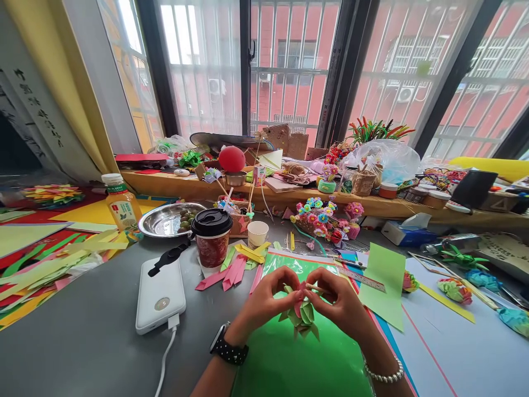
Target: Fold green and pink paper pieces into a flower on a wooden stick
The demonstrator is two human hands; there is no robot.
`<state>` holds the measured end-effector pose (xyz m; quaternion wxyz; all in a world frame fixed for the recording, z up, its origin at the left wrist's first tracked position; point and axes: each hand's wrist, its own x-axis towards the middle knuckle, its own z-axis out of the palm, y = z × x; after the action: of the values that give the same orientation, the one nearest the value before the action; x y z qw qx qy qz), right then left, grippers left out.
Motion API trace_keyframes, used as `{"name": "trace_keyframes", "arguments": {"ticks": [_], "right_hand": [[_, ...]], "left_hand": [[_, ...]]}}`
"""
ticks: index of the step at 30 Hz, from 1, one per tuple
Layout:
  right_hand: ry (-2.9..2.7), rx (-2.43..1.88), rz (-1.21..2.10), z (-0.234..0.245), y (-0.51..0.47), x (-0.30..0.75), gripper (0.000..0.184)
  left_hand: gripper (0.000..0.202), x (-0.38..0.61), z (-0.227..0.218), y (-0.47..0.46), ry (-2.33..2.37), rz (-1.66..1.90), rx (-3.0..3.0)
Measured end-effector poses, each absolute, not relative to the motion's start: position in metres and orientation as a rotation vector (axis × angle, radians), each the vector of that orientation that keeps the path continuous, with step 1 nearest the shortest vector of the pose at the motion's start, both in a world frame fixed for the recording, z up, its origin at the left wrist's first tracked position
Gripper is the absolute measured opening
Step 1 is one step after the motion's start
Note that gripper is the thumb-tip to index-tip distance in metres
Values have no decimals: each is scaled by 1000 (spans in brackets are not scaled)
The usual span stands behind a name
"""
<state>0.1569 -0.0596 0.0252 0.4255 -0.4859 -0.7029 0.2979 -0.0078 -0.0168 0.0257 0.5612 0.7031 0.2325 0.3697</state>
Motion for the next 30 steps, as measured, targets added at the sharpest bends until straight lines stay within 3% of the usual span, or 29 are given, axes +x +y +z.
{"name": "trace_keyframes", "arguments": {"ticks": [13,22,30], "right_hand": [[-1779,-1264,666,27,-58,157,17],[-1834,-1304,609,27,-58,154,9],[-1863,-1260,700,29,-57,158,19]], "left_hand": [[17,-7,24,-17,569,915,1698],[21,-8,20,-12,604,852,1681],[24,-10,16,-7,602,813,1657]]}}
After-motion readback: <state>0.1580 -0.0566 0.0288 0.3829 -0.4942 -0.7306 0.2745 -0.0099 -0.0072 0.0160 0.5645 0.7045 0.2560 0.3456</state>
